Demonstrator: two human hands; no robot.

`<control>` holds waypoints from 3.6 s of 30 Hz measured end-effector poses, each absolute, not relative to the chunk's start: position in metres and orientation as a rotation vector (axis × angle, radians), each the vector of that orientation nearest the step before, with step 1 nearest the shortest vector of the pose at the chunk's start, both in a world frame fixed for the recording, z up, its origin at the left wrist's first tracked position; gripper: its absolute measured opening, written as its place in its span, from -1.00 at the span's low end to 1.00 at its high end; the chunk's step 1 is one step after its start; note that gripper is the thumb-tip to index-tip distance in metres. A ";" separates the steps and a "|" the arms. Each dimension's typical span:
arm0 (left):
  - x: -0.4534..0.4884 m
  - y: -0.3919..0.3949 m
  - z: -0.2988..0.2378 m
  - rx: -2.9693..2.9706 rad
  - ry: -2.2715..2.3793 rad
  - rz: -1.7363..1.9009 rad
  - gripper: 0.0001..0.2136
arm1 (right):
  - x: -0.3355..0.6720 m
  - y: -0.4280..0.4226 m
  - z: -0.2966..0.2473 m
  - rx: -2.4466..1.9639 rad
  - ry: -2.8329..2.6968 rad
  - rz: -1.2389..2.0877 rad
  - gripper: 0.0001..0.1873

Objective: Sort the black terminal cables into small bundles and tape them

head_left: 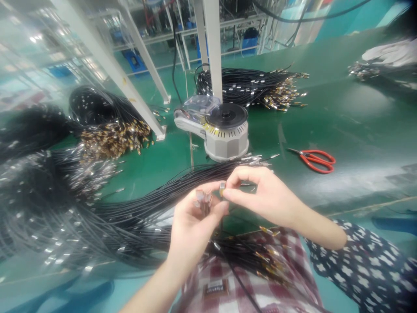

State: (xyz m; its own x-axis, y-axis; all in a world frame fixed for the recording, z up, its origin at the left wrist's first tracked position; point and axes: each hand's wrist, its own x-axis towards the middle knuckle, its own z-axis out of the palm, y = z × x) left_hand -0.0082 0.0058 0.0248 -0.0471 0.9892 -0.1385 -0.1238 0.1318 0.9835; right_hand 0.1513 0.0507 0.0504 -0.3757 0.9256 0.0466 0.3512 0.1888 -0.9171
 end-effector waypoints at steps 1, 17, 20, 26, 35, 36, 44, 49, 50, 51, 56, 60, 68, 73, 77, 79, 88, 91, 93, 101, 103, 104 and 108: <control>-0.006 0.006 0.025 0.978 1.220 1.228 -0.73 | 0.150 0.050 0.050 -1.196 -1.836 1.170 -0.87; -0.008 0.009 0.031 0.827 1.163 1.149 -0.78 | 0.152 0.050 0.050 -1.149 -1.808 1.182 -0.90; -0.011 0.011 0.029 0.791 1.163 1.140 -0.80 | 0.153 0.051 0.044 -1.123 -1.776 1.213 -0.88; -0.013 0.012 0.026 0.747 1.150 1.169 -0.80 | 0.153 0.050 0.035 -1.089 -1.684 1.288 -0.76; -0.013 0.011 0.026 0.801 1.127 1.209 -0.84 | 0.144 0.047 0.042 -1.064 -1.592 1.277 -0.86; -0.013 0.011 0.027 0.817 1.128 1.211 -0.85 | 0.144 0.047 0.043 -1.042 -1.584 1.300 -0.85; -0.014 0.011 0.028 0.906 1.082 1.182 -0.92 | 0.141 0.049 0.044 -0.942 -1.517 1.423 -0.83; -0.014 0.013 0.027 0.877 1.049 1.154 -0.90 | 0.140 0.050 0.041 -0.936 -1.506 1.398 -0.80; -0.014 0.013 0.027 0.868 1.045 1.154 -0.89 | 0.140 0.050 0.040 -0.939 -1.511 1.386 -0.79; -0.013 0.013 0.027 0.862 1.048 1.152 -0.89 | 0.139 0.049 0.039 -0.944 -1.513 1.384 -0.80; -0.014 0.013 0.027 0.846 1.102 1.146 -0.84 | 0.139 0.045 0.039 -1.002 -1.532 1.279 -0.85; -0.016 0.011 0.026 0.915 1.094 1.131 -0.87 | 0.144 0.048 0.042 -1.033 -1.553 1.343 -0.86; -0.023 0.017 0.021 0.847 0.879 0.935 -0.83 | 0.150 0.068 0.025 -0.719 -1.492 1.627 -0.91; -0.021 0.020 0.022 0.819 0.914 0.989 -0.83 | 0.165 0.078 0.025 -0.748 -1.654 1.555 -0.91; -0.019 0.021 0.020 0.818 0.929 1.026 -0.83 | 0.174 0.082 0.041 -0.991 -1.773 1.209 -0.82; -0.019 0.022 0.019 0.812 0.924 1.041 -0.87 | 0.171 0.081 0.050 -1.005 -1.851 1.137 -0.82; -0.017 0.021 0.019 0.803 1.047 1.117 -0.81 | 0.142 0.081 0.048 -1.017 -1.796 1.292 -0.79; -0.018 0.021 0.016 0.904 1.158 1.245 -0.84 | 0.142 0.082 0.047 -1.083 -1.756 1.297 -0.77; -0.019 0.022 0.013 0.954 1.187 1.295 -0.85 | 0.141 0.083 0.048 -1.124 -1.752 1.307 -0.77; -0.020 0.025 0.013 0.963 1.202 1.143 -0.90 | 0.137 0.087 0.041 -1.071 -1.782 1.432 -0.74; -0.021 0.026 0.016 0.884 1.191 1.173 -0.88 | 0.141 0.086 0.037 -1.001 -1.827 1.434 -0.70; -0.023 0.027 0.017 0.837 1.190 1.196 -0.86 | 0.145 0.084 0.035 -0.993 -1.894 1.393 -0.69; -0.028 0.030 0.020 0.717 1.170 1.252 -0.77 | 0.165 0.071 0.035 -0.875 -2.425 1.489 -0.77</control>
State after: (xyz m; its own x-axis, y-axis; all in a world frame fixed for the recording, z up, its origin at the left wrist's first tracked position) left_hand -0.0282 0.0298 0.0201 -0.0917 0.9582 -0.2709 -0.3346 0.2266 0.9147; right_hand 0.1648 0.0714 0.0352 -0.8149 0.5574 -0.1590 0.3940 0.3316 -0.8572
